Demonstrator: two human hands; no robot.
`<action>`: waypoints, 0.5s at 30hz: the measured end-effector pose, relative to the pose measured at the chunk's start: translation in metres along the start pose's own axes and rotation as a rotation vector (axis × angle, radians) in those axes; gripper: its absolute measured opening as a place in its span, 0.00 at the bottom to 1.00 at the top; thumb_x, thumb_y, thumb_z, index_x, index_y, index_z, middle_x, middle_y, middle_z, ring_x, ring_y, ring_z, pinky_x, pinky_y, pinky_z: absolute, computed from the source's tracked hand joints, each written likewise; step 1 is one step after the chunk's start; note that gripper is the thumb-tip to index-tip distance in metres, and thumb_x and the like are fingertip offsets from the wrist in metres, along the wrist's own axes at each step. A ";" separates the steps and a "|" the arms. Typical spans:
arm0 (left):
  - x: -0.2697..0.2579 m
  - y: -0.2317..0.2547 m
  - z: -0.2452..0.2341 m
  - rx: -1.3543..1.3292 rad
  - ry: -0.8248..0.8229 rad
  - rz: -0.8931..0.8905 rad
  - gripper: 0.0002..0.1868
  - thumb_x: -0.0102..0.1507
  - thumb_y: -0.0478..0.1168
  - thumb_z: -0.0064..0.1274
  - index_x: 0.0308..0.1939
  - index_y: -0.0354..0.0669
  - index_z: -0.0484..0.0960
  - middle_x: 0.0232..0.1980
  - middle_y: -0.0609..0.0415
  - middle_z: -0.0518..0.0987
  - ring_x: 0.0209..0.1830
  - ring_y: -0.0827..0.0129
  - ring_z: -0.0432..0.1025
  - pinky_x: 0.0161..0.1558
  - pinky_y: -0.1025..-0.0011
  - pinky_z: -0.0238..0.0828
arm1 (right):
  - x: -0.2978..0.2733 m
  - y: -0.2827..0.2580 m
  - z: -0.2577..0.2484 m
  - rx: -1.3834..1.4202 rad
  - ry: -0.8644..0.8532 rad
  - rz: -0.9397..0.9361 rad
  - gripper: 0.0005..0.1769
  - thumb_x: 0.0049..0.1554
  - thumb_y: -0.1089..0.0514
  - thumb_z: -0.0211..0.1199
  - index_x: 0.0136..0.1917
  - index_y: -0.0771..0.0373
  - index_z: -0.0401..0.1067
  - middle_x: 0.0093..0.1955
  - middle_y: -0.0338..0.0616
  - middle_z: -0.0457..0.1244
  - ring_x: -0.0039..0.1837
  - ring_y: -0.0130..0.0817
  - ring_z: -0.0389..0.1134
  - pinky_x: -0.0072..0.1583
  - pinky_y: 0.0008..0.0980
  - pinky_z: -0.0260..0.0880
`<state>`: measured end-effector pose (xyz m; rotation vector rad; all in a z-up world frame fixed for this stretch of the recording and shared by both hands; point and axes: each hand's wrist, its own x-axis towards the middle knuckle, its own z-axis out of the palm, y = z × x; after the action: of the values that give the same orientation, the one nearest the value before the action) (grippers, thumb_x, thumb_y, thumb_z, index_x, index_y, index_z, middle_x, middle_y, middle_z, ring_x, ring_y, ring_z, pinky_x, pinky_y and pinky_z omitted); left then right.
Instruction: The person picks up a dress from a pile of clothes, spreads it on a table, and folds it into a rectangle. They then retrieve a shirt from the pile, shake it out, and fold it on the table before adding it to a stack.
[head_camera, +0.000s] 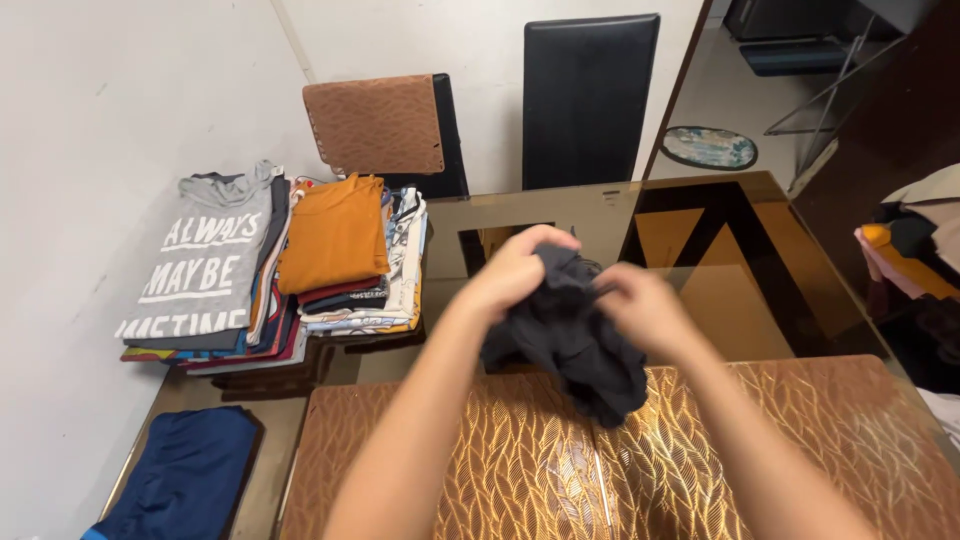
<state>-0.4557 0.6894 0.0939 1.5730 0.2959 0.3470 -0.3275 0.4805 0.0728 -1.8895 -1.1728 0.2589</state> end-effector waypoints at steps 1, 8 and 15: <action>0.004 -0.021 -0.022 0.134 -0.140 0.100 0.20 0.56 0.30 0.44 0.52 0.39 0.81 0.54 0.50 0.82 0.57 0.64 0.75 0.61 0.68 0.70 | 0.006 0.002 -0.015 0.089 0.050 0.214 0.16 0.54 0.56 0.66 0.56 0.59 0.73 0.48 0.43 0.67 0.49 0.37 0.69 0.53 0.40 0.70; -0.052 0.007 -0.080 0.038 -0.411 -0.318 0.29 0.63 0.36 0.55 0.70 0.37 0.74 0.65 0.51 0.79 0.64 0.68 0.72 0.66 0.70 0.65 | 0.028 0.029 -0.119 0.726 0.455 0.188 0.04 0.67 0.59 0.60 0.54 0.59 0.73 0.46 0.37 0.65 0.45 0.29 0.63 0.49 0.30 0.65; -0.027 -0.001 -0.069 0.196 -0.237 -0.208 0.42 0.56 0.53 0.64 0.69 0.39 0.69 0.65 0.48 0.76 0.64 0.61 0.72 0.66 0.62 0.68 | 0.021 -0.004 -0.091 -0.239 -0.187 -0.159 0.48 0.38 0.43 0.81 0.66 0.65 0.68 0.63 0.51 0.64 0.61 0.43 0.69 0.60 0.40 0.70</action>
<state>-0.5076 0.7420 0.0931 1.7384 0.3128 -0.0323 -0.2666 0.4467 0.1357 -1.9956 -1.5298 0.2199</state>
